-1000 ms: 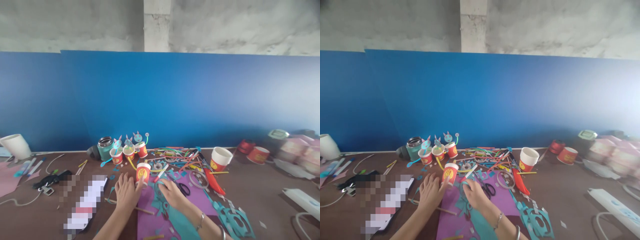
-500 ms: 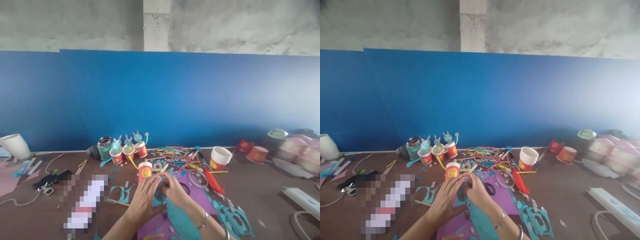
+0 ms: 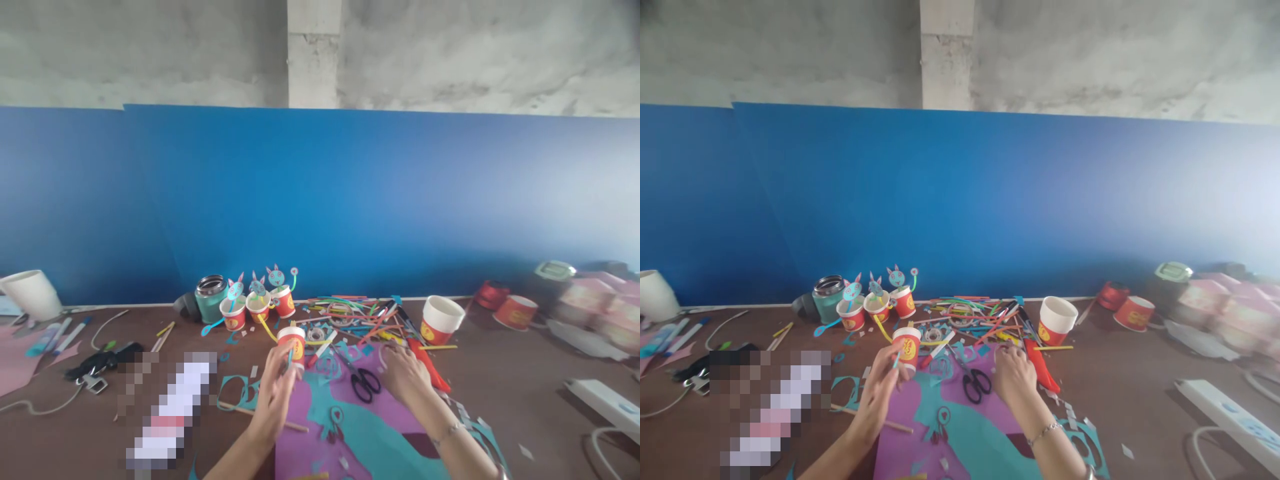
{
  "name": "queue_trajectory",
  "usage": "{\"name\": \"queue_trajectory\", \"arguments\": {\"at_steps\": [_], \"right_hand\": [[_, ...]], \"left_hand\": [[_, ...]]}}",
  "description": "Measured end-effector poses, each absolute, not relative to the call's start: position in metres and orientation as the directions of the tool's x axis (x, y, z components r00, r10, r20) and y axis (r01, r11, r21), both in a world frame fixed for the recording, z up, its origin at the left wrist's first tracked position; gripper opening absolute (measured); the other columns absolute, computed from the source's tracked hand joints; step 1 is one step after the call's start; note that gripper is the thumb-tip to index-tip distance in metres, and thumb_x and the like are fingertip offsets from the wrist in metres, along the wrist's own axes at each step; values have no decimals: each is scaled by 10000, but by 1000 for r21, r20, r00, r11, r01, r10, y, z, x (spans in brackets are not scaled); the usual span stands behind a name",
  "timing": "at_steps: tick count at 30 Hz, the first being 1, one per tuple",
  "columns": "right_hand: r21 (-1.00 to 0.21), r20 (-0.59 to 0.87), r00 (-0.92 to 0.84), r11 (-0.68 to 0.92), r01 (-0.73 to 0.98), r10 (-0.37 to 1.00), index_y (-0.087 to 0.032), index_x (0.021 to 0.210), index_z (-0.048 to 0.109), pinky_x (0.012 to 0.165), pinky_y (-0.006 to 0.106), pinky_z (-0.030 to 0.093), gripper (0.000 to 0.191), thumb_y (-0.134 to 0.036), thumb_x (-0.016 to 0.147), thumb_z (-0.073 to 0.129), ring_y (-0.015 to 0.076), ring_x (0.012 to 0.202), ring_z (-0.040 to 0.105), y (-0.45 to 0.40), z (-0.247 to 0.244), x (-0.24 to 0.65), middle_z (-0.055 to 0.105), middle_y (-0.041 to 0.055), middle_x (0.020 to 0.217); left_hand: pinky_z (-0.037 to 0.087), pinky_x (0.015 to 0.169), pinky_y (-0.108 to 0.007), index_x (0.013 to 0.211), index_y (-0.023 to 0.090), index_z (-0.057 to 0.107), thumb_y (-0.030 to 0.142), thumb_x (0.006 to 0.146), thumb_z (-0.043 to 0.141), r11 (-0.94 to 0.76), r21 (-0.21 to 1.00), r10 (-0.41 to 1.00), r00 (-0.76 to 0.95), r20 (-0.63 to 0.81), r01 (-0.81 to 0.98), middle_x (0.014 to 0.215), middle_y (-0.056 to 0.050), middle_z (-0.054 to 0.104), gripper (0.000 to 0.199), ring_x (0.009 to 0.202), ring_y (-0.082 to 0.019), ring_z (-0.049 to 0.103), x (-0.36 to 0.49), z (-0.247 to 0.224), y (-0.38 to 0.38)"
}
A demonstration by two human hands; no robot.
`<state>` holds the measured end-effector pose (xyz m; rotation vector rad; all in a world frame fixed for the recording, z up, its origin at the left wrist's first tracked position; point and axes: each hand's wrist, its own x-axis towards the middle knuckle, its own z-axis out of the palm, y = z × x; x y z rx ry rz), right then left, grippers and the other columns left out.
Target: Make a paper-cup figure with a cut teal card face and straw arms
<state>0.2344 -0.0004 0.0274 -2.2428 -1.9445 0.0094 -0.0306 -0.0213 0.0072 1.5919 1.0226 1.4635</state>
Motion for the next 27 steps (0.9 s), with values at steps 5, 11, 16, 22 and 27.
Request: {"name": "queue_trajectory", "arguments": {"at_steps": [5, 11, 16, 22, 27], "right_hand": [[-148, 84, 124, -110, 983, 989, -173, 869, 646, 785, 411, 398, 220, -124, 695, 521, 334, 1016, 564, 4, 26, 244, 644, 159, 1056], [-699, 254, -75, 236, 675, 964, -207, 770, 478, 628, 269, 416, 130, -272, 852, 401, 167, 648, 583, 5, 50, 216, 605, 6, 668], [-779, 382, -185, 423, 463, 905, -221, 838, 462, 516, 215, 371, 114, -288, 905, 399, 124, 545, 496, -5, 51, 179, 528, -36, 631], [-600, 464, -326, 563, 568, 824, -234, 862, 435, 628, 265, 397, 96, -185, 914, 370, 156, 618, 528, -11, 36, 161, 563, -14, 691], [-511, 476, -334, 565, 647, 813, -229, 819, 404, 684, 308, 391, 132, -166, 916, 339, 176, 656, 542, -12, 28, 162, 568, -7, 693]], "left_hand": [[385, 470, -218, 944, 216, 491, 435, 874, 420, -115, 907, 990, 30, 139, -406, 575, 36, 528, 241, 518, -122, 510, -23, 15, -17], [428, 548, -242, 743, 187, 536, 399, 845, 509, -143, 954, 986, 47, 160, -263, 590, 19, 525, 236, 545, -119, 498, -4, 27, -13], [450, 888, -381, 1146, 201, 565, 335, 905, 428, -419, 904, 908, 56, 415, 87, 1092, -101, 599, 308, 1023, -233, 558, 13, 19, -8], [377, 1030, -428, 1376, 280, 365, 165, 914, 385, -645, 724, 764, 228, 603, 245, 1327, -102, 463, 477, 1260, -235, 413, 12, 4, -10], [389, 1022, -443, 1344, 259, 400, 116, 900, 385, -680, 673, 733, 257, 630, 290, 1286, -112, 492, 466, 1239, -238, 437, 9, 1, -11]]}}
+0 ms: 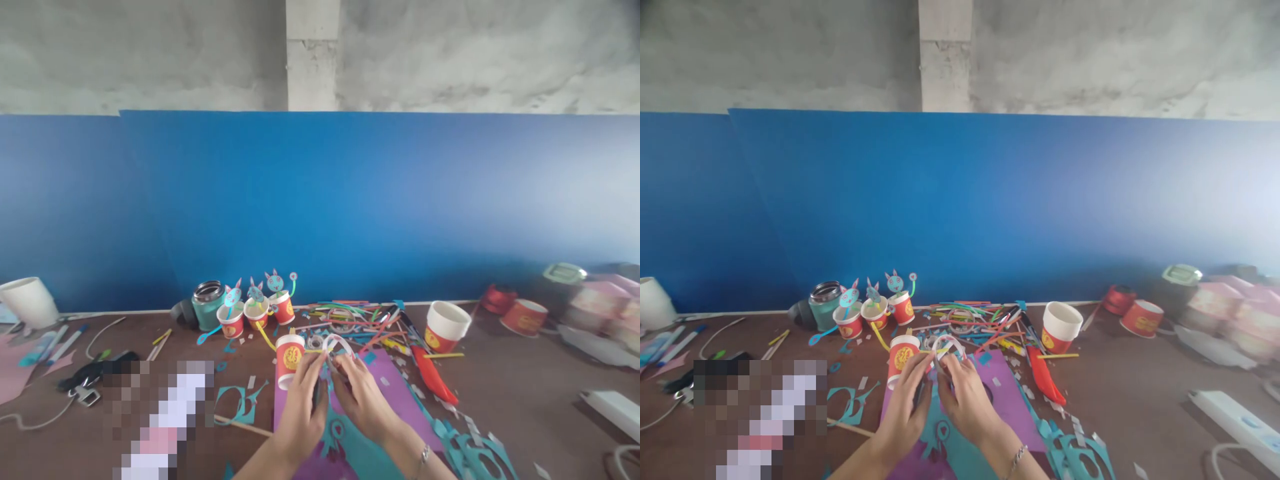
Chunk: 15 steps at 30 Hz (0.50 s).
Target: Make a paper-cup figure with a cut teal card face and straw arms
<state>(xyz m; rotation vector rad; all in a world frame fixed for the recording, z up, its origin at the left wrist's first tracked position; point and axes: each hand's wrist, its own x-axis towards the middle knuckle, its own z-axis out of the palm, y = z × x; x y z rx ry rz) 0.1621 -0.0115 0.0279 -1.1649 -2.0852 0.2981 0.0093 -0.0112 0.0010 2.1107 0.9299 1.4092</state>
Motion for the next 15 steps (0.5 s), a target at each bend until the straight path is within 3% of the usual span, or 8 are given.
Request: {"name": "queue_trajectory", "arguments": {"at_steps": [6, 10, 15], "right_hand": [[-506, 448, -349, 555, 660, 823, -217, 816, 457, 689, 317, 380, 172, -159, 926, 339, 179, 671, 557, -11, 22, 163, 596, 8, 713], [-508, 464, -364, 579, 638, 808, -219, 816, 499, 683, 315, 380, 195, -158, 929, 353, 180, 668, 570, -13, 23, 161, 608, 10, 703], [-504, 491, -361, 597, 624, 793, -219, 814, 526, 663, 310, 377, 191, -156, 918, 380, 178, 646, 572, -16, 23, 161, 604, 7, 668]], "left_hand": [[452, 933, -412, 1089, 206, 546, 144, 887, 438, -628, 706, 775, 182, 605, 326, 1110, -115, 577, 237, 1097, -234, 535, 10, 3, -13], [470, 865, -380, 905, 196, 547, 190, 877, 488, -594, 734, 795, 94, 600, 329, 987, -91, 587, 66, 996, -223, 562, 10, 2, -11], [461, 827, -346, 854, 194, 533, 185, 883, 477, -594, 731, 794, 95, 601, 336, 901, -62, 570, 64, 905, -197, 563, 9, 3, -11]]}}
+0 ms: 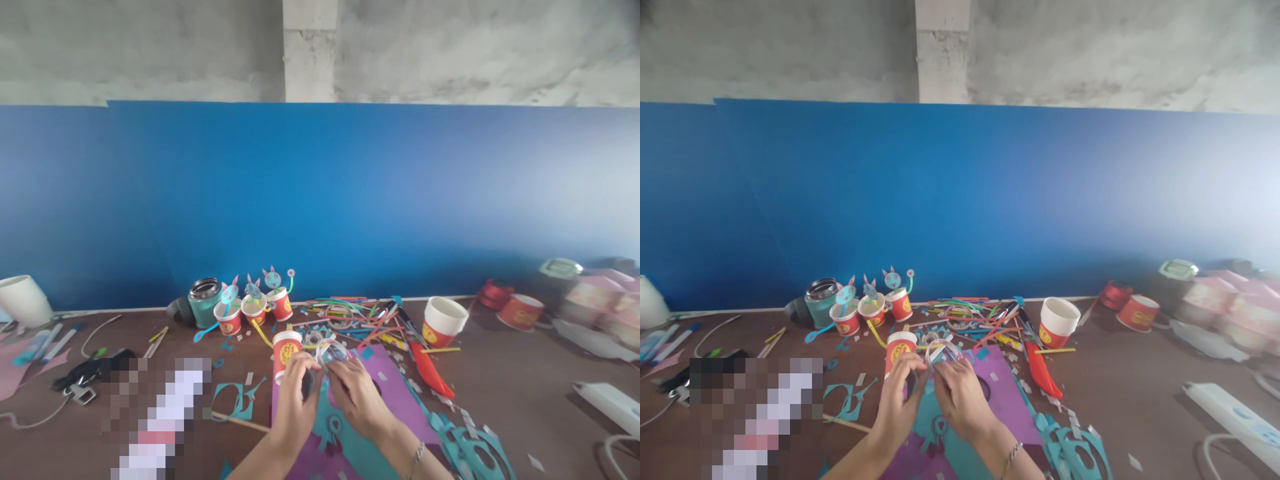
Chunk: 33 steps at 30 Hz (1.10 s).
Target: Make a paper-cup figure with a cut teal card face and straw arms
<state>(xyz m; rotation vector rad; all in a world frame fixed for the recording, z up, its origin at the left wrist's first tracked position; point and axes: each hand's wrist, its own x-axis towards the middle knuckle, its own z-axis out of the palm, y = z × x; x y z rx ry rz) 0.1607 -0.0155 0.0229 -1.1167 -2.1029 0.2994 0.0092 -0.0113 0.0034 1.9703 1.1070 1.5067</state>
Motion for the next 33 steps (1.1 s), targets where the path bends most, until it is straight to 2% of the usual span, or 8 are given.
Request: {"name": "queue_trajectory", "arguments": {"at_steps": [9, 14, 18, 22, 26, 28, 30, 33], "right_hand": [[-521, 487, -341, 581, 626, 804, -208, 748, 531, 642, 297, 360, 218, -165, 908, 388, 160, 599, 549, -18, 24, 159, 583, -6, 615], [-557, 507, -296, 569, 605, 810, -202, 649, 504, 623, 286, 354, 250, -173, 879, 412, 141, 540, 486, -18, 22, 159, 527, -20, 545], [-678, 484, -233, 530, 509, 843, -195, 570, 460, 591, 274, 339, 276, -180, 843, 419, 119, 504, 386, -20, 24, 155, 426, -42, 494], [-867, 367, -171, 402, 293, 915, -199, 499, 346, 498, 246, 273, 349, -273, 833, 414, 103, 502, 277, -20, 23, 149, 292, -52, 501], [-950, 264, -11, 262, 173, 964, -211, 491, 325, 442, 236, 194, 361, -379, 796, 421, 89, 464, 212, -9, 24, 163, 238, -60, 485], [-935, 277, 93, 246, 254, 956, -206, 495, 382, 441, 237, 193, 356, -383, 803, 408, 92, 447, 228, -1, 27, 180, 261, -57, 469], [-840, 322, 125, 223, 494, 939, -195, 521, 473, 466, 247, 251, 330, -366, 801, 433, 116, 457, 347, 6, 29, 197, 396, -27, 480], [-516, 377, 77, 140, 845, 923, -196, 567, 559, 603, 312, 359, 232, -216, 780, 469, 204, 596, 543, 11, 23, 215, 572, 39, 573]], "left_hand": [[464, 772, -301, 811, 195, 531, 199, 883, 483, -585, 749, 804, 102, 586, 310, 834, -35, 575, 87, 824, -175, 570, 8, 7, -15], [470, 762, -294, 788, 194, 545, 201, 876, 501, -601, 750, 795, 115, 595, 276, 815, -31, 592, 99, 810, -172, 581, 8, 10, -15], [479, 750, -290, 785, 195, 558, 196, 868, 509, -620, 748, 782, 102, 615, 239, 808, -33, 608, 97, 803, -175, 590, 9, 12, -18], [479, 749, -281, 773, 196, 567, 199, 863, 521, -633, 754, 773, 84, 629, 178, 780, -26, 614, 101, 778, -168, 593, 10, 18, -22], [475, 692, -263, 769, 189, 565, 261, 867, 523, -560, 822, 823, -48, 567, 104, 773, -32, 620, 128, 743, -168, 591, 5, 28, -18], [471, 719, -273, 733, 183, 565, 312, 855, 540, -494, 866, 857, -121, 500, 81, 787, -42, 634, 180, 766, -179, 597, 1, 31, -12], [468, 722, -272, 777, 173, 599, 361, 844, 549, -427, 903, 889, -165, 427, 39, 824, -55, 647, 206, 807, -192, 601, -2, 31, -5], [423, 521, -223, 837, 166, 615, 419, 849, 523, -315, 949, 940, -146, 308, -25, 655, -4, 585, 270, 571, -135, 539, -3, 26, 1]]}}
